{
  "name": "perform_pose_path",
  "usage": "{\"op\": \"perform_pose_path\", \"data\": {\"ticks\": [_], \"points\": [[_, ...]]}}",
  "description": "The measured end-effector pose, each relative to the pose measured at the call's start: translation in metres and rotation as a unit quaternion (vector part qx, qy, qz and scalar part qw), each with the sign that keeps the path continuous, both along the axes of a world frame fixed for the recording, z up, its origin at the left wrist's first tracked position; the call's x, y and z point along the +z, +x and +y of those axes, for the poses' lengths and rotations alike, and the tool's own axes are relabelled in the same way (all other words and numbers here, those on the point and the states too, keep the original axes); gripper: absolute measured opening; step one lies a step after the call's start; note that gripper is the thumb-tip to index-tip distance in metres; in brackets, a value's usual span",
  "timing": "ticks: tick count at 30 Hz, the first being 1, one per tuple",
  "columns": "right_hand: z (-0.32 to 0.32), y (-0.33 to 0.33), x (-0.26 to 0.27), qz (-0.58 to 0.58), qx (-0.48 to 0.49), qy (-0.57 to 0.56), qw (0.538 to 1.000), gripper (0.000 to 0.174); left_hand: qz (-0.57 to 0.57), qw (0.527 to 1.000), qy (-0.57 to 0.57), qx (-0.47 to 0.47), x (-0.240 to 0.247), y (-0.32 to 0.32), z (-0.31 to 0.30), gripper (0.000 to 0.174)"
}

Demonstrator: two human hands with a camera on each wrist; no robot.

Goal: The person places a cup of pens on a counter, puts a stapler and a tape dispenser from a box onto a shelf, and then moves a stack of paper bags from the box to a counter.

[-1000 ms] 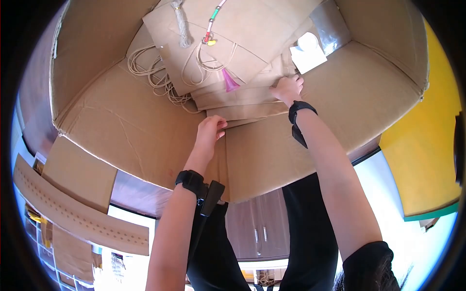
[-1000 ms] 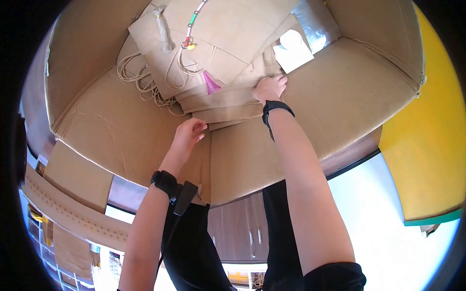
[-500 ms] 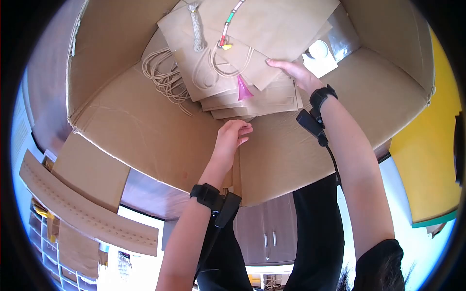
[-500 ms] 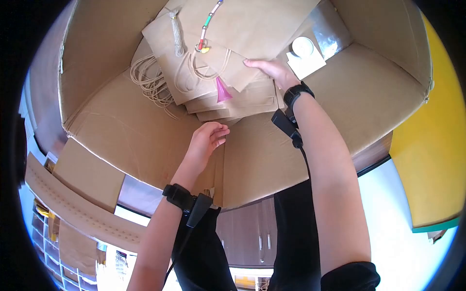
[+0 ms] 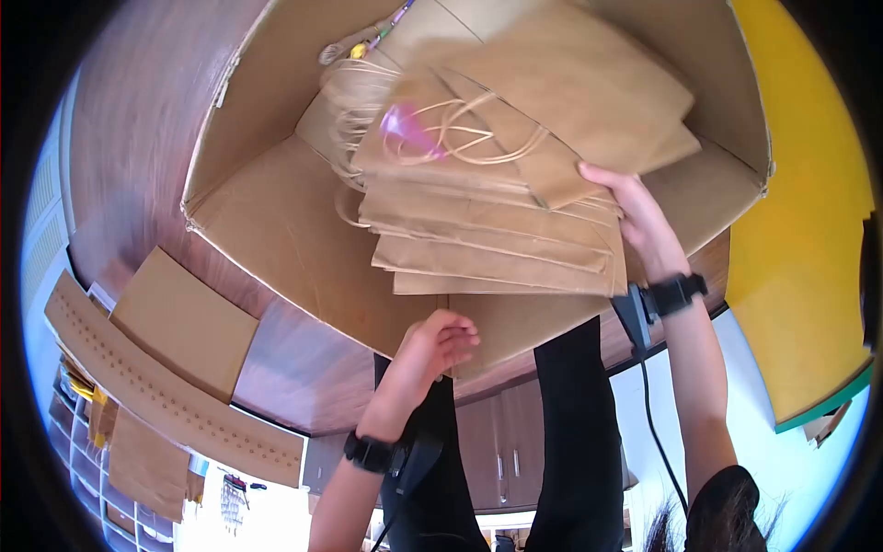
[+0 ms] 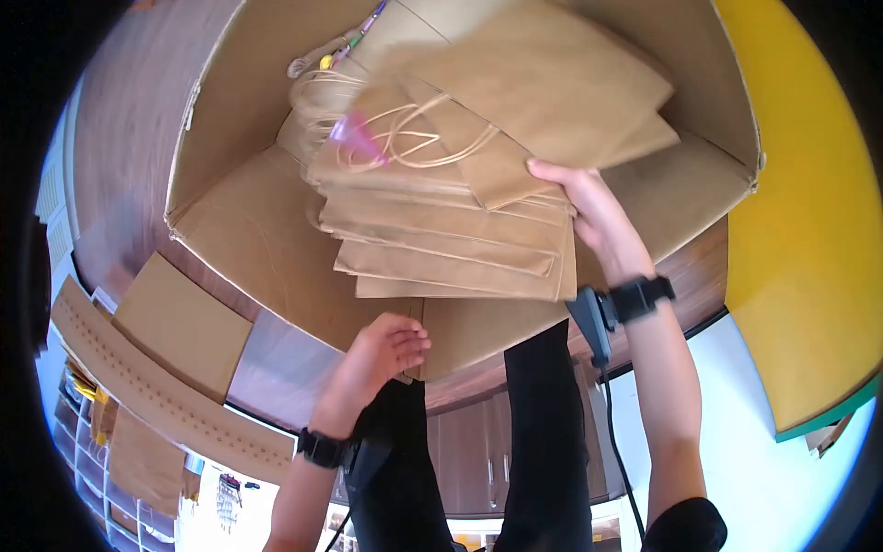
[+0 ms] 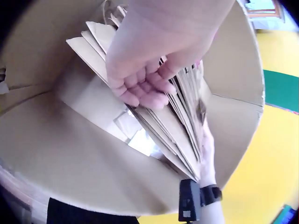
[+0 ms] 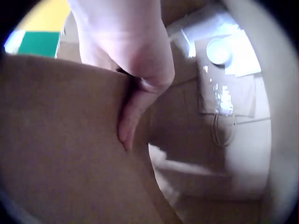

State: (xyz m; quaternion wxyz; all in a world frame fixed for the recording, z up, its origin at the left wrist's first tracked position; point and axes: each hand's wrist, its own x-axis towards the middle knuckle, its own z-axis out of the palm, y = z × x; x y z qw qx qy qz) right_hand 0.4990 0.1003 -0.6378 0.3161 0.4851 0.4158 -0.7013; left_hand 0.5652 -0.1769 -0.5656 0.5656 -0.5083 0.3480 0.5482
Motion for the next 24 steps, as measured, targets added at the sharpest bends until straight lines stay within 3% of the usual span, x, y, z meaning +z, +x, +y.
{"op": "perform_pose_path", "data": {"ticks": [3,4,6,9,11,12,13,15,16,17,21,24], "points": [[0.011,0.018,0.026,-0.03,-0.04,-0.009,0.999,0.042,0.053,0.98,-0.068,0.178,0.011,0.018,-0.027,0.051],[0.018,0.026,0.032,-0.037,-0.052,-0.012,0.998,0.042,0.079,0.969,-0.016,0.234,0.01,0.018,-0.037,0.068],[0.039,0.045,0.036,-0.075,0.001,-0.016,0.997,0.043,0.084,0.931,0.026,0.354,0.003,0.01,-0.052,0.072],[0.047,0.062,0.035,-0.056,0.063,-0.005,0.996,0.045,0.02,0.917,0.077,0.391,-0.033,-0.001,-0.067,0.07],[0.043,0.07,0.035,-0.033,0.124,0.033,0.991,0.046,0.04,0.976,0.044,0.21,-0.049,-0.008,-0.054,0.07],[0.042,0.063,0.038,-0.096,0.213,0.028,0.972,0.048,0.048,0.992,0.03,0.116,-0.054,-0.009,-0.043,0.07],[0.04,0.049,0.041,-0.157,0.301,0.022,0.94,0.049,0.064,0.996,-0.028,0.049,-0.055,-0.009,-0.032,0.057],[0.032,0.049,0.036,-0.168,0.343,0.015,0.924,0.052,0.091,0.99,-0.109,-0.023,-0.077,0.007,-0.032,0.045],[0.026,0.061,0.027,-0.119,0.299,0.015,0.947,0.053,0.104,0.982,-0.149,-0.059,-0.087,0.017,-0.034,0.039],[0.019,0.072,0.019,-0.068,0.253,0.016,0.965,0.055,0.095,0.977,-0.185,-0.036,-0.092,0.022,-0.033,0.028],[-0.006,0.074,0.019,0.024,0.121,0.172,0.977,0.057,0.121,0.966,-0.223,-0.041,-0.094,0.041,-0.023,0.023],[0.001,0.084,0.011,0.057,0.062,0.176,0.981,0.06,0.1,0.97,-0.22,0.013,-0.08,0.044,-0.021,0.022]]}}
